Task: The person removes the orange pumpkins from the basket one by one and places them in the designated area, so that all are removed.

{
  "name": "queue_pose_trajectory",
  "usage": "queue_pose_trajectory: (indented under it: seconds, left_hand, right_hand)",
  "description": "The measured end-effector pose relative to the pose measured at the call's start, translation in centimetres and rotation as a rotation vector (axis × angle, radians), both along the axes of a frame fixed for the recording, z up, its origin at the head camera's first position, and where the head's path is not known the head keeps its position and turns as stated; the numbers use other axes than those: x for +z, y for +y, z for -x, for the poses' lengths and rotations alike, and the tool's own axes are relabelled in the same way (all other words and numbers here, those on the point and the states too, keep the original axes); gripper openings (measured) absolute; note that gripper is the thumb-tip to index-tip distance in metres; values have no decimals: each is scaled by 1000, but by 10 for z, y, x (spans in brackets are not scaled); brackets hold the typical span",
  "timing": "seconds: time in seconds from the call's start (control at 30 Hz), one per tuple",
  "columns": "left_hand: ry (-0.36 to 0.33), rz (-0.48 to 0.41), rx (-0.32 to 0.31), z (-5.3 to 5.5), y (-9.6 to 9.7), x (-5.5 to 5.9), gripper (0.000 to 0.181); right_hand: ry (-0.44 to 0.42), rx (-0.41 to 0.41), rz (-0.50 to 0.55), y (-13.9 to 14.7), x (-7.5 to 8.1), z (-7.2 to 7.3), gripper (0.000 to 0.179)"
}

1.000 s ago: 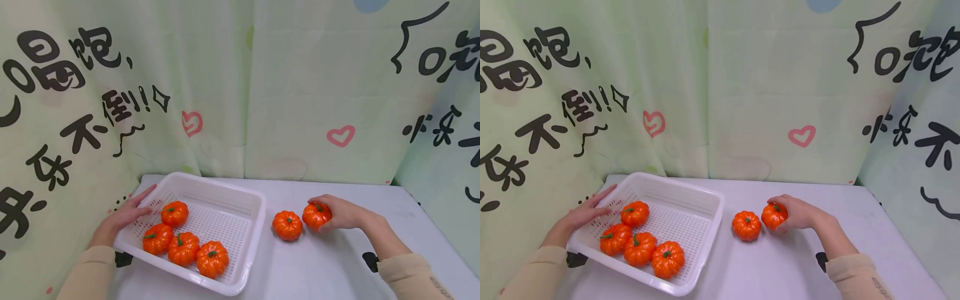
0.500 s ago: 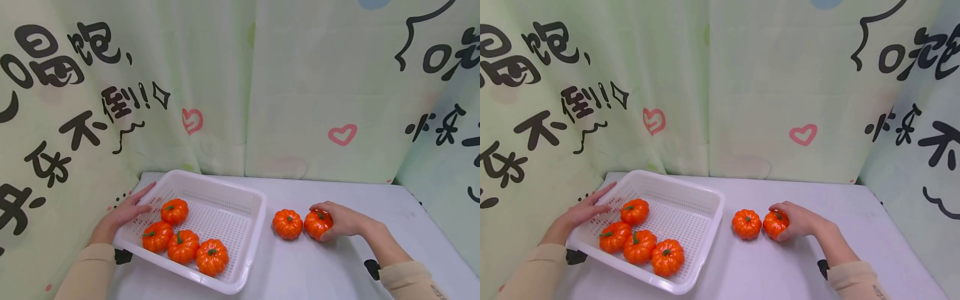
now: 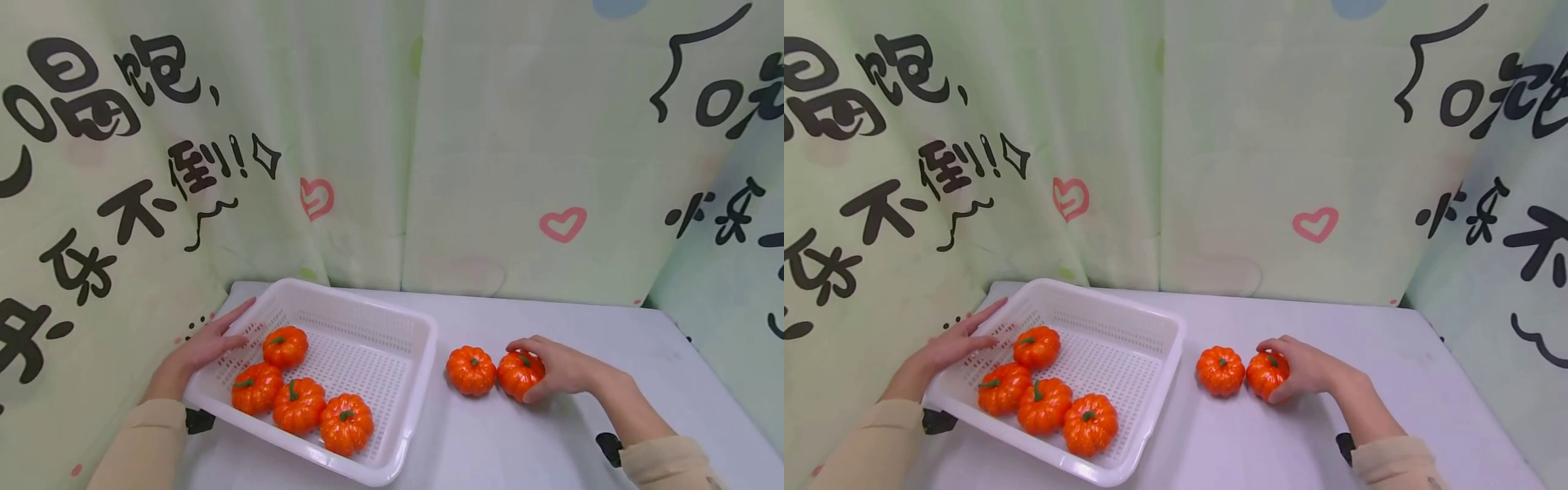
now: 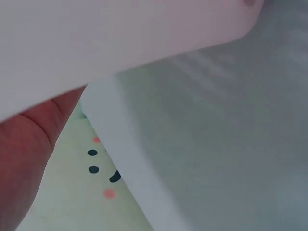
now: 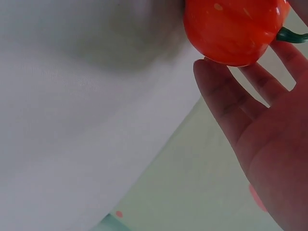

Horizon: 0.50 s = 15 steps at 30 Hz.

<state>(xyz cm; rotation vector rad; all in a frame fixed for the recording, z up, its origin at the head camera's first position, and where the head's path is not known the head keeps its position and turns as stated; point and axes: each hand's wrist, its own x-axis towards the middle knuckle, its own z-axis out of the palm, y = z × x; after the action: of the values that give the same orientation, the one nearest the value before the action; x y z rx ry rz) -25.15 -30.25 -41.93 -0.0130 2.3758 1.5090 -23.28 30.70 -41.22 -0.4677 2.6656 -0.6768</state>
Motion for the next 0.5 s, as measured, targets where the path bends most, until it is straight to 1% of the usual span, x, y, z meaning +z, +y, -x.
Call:
queue_pose_trajectory:
  seconds: [0.2, 0.37, 0.5]
  left_hand:
    - [1, -4, 6, -3, 0, 0, 77]
    - [1, -7, 5, -5, 1, -2, 77]
    - [14, -3, 2, -2, 1, -1, 76]
  right_hand:
    - [14, 18, 32, 4, 2, 0, 82]
    - [23, 30, 60, 5, 10, 1, 83]
    - [80, 39, 70, 4, 19, 6, 80]
